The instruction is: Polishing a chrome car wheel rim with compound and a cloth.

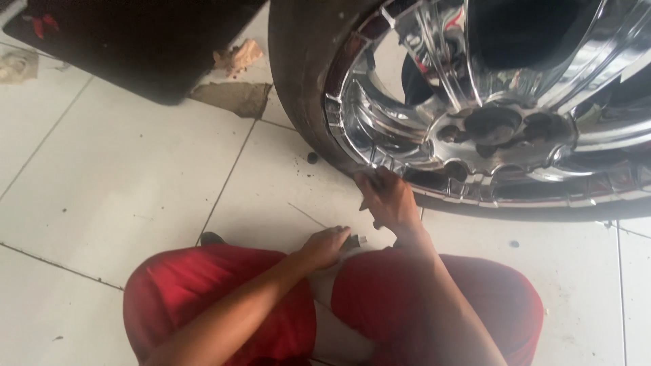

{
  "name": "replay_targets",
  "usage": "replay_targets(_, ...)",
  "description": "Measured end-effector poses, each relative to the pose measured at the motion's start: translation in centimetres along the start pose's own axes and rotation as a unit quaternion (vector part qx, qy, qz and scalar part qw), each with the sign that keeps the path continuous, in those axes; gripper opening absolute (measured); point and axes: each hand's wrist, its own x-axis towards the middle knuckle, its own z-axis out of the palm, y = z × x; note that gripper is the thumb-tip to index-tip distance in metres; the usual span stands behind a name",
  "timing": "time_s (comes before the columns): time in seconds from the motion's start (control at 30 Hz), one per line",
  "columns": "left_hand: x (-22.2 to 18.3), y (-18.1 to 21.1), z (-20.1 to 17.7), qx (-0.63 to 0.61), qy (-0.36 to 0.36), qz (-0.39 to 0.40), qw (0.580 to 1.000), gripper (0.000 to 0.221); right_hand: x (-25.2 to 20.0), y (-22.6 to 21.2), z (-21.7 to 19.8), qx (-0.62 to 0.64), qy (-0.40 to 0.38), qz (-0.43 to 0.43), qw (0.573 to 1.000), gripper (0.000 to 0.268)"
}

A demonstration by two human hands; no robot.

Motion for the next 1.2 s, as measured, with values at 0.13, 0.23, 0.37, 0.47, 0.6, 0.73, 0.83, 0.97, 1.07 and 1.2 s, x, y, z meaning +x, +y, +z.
replay_targets(0.13, -0.3, 1.5, -7.9, -0.292, 0.039, -0.171, 0.940, 0.030, 0.0, 0.4, -0.7, 0.044, 0.064, 0.037, 0.996, 0.046)
replay_targets(0.23, -1.0, 2.5, -11.5, -0.433, 0.132, -0.169, 0.876, 0.026, -1.0, -1.5, -0.8, 0.069, 0.084, 0.079, 0.991, 0.032)
replay_targets(0.37, -2.0, 4.6, -15.9, -0.495, 0.224, -0.159, 0.824, 0.026, -1.3, 0.9, 0.6, 0.063, 0.034, -0.144, 0.987, 0.028)
replay_targets(0.47, -2.2, 5.5, -17.5, -0.493, 0.213, -0.164, 0.827, 0.025, -2.8, -2.0, 1.1, 0.108, -0.028, -0.114, 0.987, 0.044)
replay_targets(0.6, -1.9, 4.9, -16.3, -0.461, 0.200, -0.117, 0.857, 0.023, -3.4, -1.5, 1.6, 0.073, 0.012, -0.196, 0.978, 0.048)
replay_targets(0.73, -2.0, 5.3, -16.7, -0.443, 0.209, -0.053, 0.870, 0.021, -3.5, -0.2, 2.5, 0.054, 0.049, -0.148, 0.986, 0.052)
replay_targets(0.83, -2.0, 5.7, -17.4, -0.476, 0.183, -0.060, 0.858, 0.023, -3.4, 0.7, 2.8, 0.069, 0.072, -0.252, 0.963, 0.046)
replay_targets(0.97, -2.1, 5.3, -17.2, -0.509, 0.175, -0.025, 0.842, 0.027, -3.4, 0.8, 2.9, 0.027, 0.089, -0.292, 0.952, 0.042)
replay_targets(1.07, -2.3, 5.5, -17.3, -0.512, 0.174, -0.021, 0.841, 0.027, -3.5, 0.7, 3.0, 0.061, 0.076, -0.260, 0.961, 0.043)
replay_targets(1.2, -2.3, 5.7, -17.5, -0.501, 0.179, -0.035, 0.846, 0.028, -3.7, 0.5, 2.9, 0.051, 0.083, -0.282, 0.955, 0.044)
